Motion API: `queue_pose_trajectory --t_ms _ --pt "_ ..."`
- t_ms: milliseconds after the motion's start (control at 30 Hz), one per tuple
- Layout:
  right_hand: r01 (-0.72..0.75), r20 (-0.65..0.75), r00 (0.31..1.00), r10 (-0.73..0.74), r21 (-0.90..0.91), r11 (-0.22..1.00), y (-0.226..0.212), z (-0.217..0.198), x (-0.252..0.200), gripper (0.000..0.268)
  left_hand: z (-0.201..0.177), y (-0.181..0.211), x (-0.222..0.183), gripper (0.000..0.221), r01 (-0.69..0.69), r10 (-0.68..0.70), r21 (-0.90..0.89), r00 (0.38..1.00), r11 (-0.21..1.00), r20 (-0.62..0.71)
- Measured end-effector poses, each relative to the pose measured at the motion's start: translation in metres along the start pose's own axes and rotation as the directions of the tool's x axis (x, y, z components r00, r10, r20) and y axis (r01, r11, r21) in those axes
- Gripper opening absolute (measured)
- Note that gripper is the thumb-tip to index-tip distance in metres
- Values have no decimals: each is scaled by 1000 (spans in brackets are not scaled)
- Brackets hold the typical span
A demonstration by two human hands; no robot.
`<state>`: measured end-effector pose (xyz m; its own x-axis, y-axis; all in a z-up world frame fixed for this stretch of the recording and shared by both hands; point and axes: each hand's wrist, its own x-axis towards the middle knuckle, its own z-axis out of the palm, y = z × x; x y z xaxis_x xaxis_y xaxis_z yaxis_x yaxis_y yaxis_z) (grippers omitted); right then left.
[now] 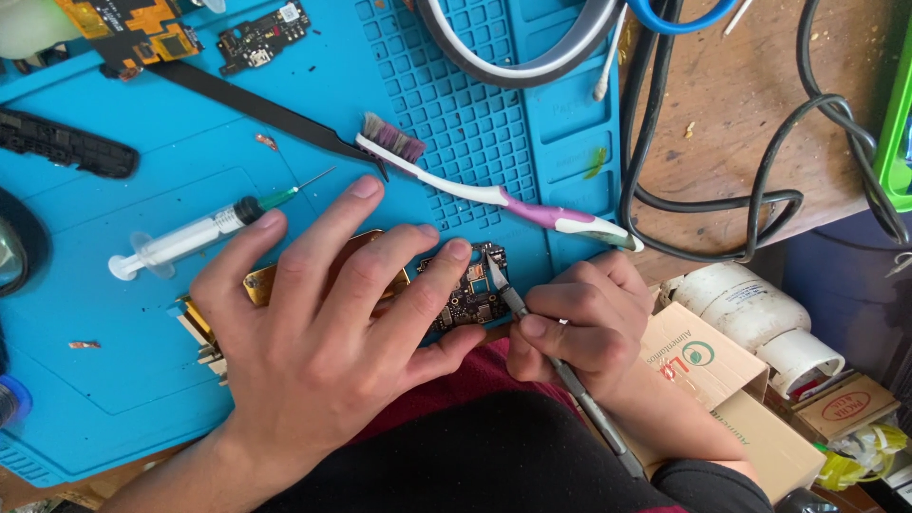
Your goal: Using a precision knife to scrape the surface of a mobile phone circuit board and cleaning it with a toothbrush.
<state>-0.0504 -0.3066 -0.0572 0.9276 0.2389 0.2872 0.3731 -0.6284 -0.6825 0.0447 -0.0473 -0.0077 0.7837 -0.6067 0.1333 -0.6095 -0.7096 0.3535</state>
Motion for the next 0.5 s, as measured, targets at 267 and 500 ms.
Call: queue_pose_trajectory --t_ms 267,500 --pt "10 22 1000 -10 -28 1000 3 -1 -4 11 1 1 -1 49 -4 4 2 1000 1000 9" --pt "57 49 997 -53 -78 995 9 0 -12 14 1 1 -1 51 -18 18 15 1000 1000 14"
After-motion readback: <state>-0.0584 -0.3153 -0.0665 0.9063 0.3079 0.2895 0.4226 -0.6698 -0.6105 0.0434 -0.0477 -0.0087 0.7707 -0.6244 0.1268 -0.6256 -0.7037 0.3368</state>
